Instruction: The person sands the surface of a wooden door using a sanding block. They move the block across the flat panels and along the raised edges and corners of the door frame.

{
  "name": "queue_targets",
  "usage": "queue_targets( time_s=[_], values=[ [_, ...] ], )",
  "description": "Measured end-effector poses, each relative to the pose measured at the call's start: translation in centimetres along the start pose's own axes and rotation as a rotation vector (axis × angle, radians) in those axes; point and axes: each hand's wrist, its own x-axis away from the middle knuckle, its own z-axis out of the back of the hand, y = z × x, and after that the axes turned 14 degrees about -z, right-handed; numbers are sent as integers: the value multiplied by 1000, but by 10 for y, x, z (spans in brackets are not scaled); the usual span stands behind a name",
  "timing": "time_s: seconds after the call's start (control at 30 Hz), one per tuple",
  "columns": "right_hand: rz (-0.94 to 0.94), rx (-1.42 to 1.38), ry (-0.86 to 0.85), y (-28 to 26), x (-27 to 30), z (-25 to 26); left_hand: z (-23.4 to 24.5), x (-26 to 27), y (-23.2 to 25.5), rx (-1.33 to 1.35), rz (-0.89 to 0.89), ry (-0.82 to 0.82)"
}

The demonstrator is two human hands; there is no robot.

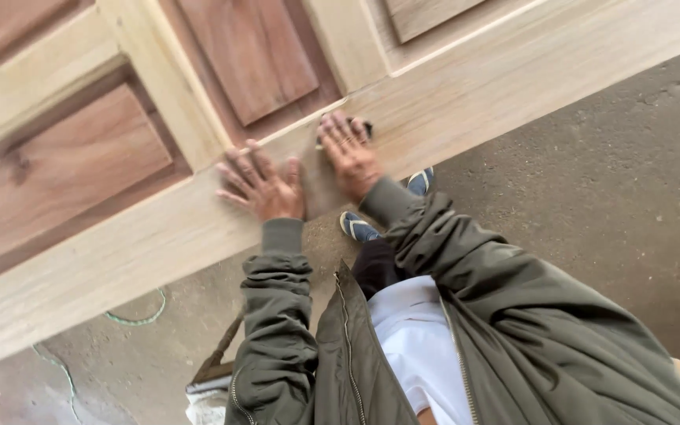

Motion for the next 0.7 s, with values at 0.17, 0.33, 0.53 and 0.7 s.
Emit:
queue_targets(
  time_s=[0.17,0.33,0.53,0.7],
  values=[
    [-136,59,-146,95,-33,72,-10,-18,53,152,-315,-77],
    [-500,42,-40,288,-47,118,-11,-31,97,218,-419,-62],
    [-740,-299,-76,128,-44,129,-8,-35,137,290,-406,-117],
    [-310,-38,-61,120,-26,109,-2,-37,145,199,-406,48]
  ],
)
